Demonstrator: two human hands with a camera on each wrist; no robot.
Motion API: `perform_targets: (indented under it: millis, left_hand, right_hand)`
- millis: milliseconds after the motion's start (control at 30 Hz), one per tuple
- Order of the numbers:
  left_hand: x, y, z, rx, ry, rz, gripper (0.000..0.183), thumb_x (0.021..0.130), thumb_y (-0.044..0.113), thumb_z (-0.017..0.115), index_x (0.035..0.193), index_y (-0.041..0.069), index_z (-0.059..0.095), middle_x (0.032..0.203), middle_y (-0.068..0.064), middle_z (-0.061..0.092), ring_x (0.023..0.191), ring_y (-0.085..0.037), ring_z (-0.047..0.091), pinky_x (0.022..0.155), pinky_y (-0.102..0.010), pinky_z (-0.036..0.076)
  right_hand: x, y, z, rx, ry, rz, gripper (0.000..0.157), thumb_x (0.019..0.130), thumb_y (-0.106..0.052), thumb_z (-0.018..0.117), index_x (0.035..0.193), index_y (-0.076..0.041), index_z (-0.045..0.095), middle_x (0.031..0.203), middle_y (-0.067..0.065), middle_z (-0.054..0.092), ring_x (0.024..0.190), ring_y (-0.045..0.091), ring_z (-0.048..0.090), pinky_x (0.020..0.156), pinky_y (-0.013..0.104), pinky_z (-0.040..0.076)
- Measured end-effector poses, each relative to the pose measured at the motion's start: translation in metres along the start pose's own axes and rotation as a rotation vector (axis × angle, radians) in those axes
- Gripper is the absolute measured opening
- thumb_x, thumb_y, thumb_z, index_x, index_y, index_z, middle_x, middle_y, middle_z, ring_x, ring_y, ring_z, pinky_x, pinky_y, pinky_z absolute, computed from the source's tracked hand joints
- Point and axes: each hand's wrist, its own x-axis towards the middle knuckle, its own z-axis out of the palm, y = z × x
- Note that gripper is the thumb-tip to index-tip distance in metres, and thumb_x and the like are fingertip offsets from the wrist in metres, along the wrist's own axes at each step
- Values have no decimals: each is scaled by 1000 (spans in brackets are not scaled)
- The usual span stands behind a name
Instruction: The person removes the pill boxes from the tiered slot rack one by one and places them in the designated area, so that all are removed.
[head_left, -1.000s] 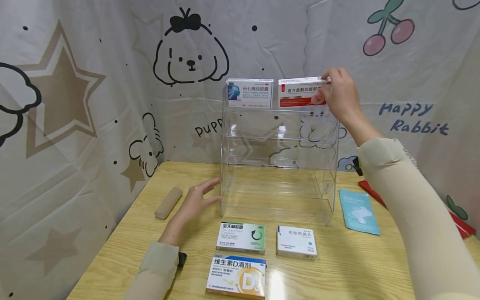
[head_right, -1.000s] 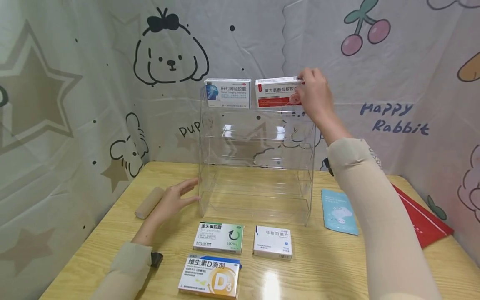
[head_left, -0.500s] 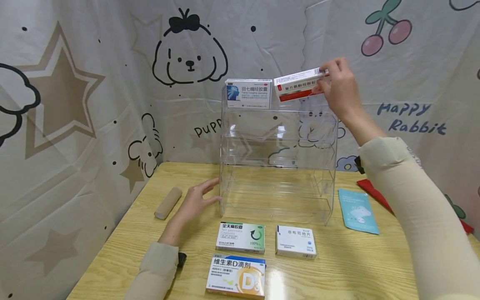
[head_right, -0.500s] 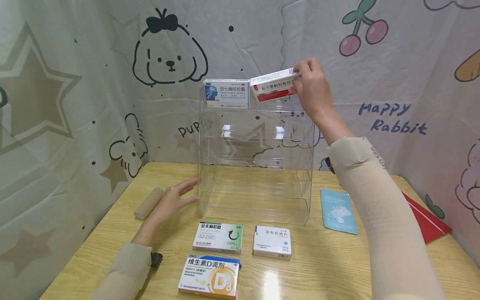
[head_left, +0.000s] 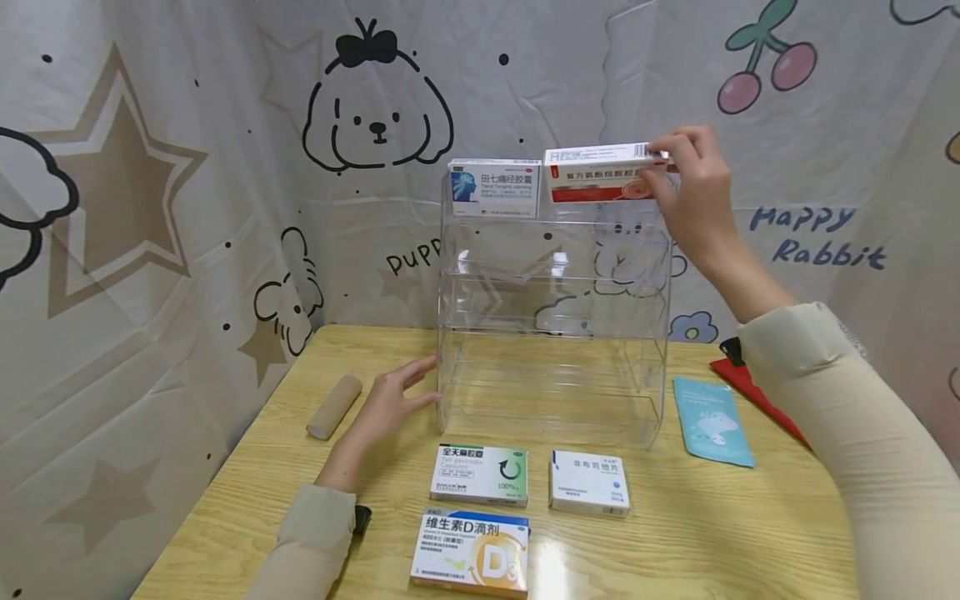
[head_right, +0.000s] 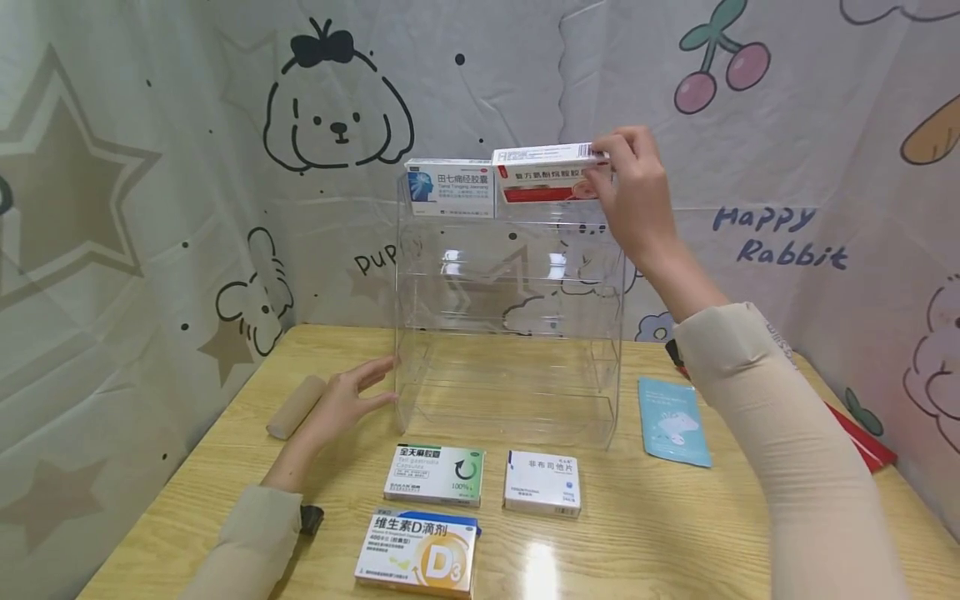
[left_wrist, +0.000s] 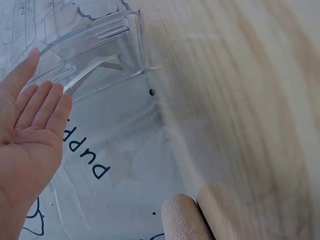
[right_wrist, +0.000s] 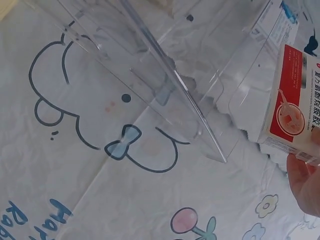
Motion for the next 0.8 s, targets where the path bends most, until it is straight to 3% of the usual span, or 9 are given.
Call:
perform_targets:
  millis: [133, 233, 300, 533, 633, 733, 800]
  left_hand:
    - [0, 2, 0, -4, 1, -8, 60, 87, 12, 73, 142, 5, 50, 144, -18, 53, 131, -39, 52, 109, -50, 48]
    - [0, 3, 0, -8, 2, -11, 60, 87, 12, 73, 142, 6, 50, 144, -18, 53, 131, -40, 52, 109, -50, 48]
    - [0, 3, 0, -8, 1, -7, 59, 88, 12, 72, 142, 5, 50, 144, -18, 53, 131, -40, 52, 109, -50, 48]
    - [0, 3, 0, -1, -5, -2, 59, 89, 11, 71, 143, 5, 49, 145, -18, 52, 132, -39, 52, 109, -49, 48]
    - [0, 3, 0, -2, -5, -1, 59, 89, 11, 71, 143, 5, 49, 145, -18, 52, 132, -39, 52, 109, -50, 48]
    - [0, 4, 0, -5, -9, -6, 58, 89, 12, 71, 143, 5, 49, 146, -17, 52, 132, -39, 51, 109, -50, 48]
    - [0, 4, 0, -1, -12, -7, 59, 89, 12, 71, 143, 5, 48, 146, -17, 51, 132, -39, 51, 109, -50, 48]
  right_hand:
    - [-22, -6, -7, 16, 20, -36, 24, 94, -11, 65, 114, 3, 62, 117, 21, 56, 109, 28, 58, 97, 22, 54]
    - [-40, -10, -12, 31, 23, -84, 24, 92, -9, 66, 112, 5, 63, 114, 23, 57, 105, 29, 59, 94, 2, 43]
    - [-52, -12, -16, 40, 20, -119, 25, 90, -7, 68, 110, 6, 63, 111, 25, 57, 103, 31, 61, 94, -5, 38]
    - [-102, -23, -34, 82, -29, -128, 30, 78, 6, 76, 106, 6, 65, 107, 24, 59, 96, 28, 62, 91, -8, 38]
    - [-126, -28, -42, 104, -38, -126, 32, 74, 7, 79, 103, 5, 67, 104, 21, 62, 95, 15, 61, 90, -7, 40]
    - [-150, -31, -50, 140, -52, -142, 26, 83, -13, 74, 102, 5, 68, 102, 19, 63, 98, -3, 57, 90, -6, 42]
    - [-167, -34, -55, 157, -79, -145, 37, 88, -30, 67, 102, 5, 68, 101, 19, 64, 102, -12, 52, 91, -5, 42]
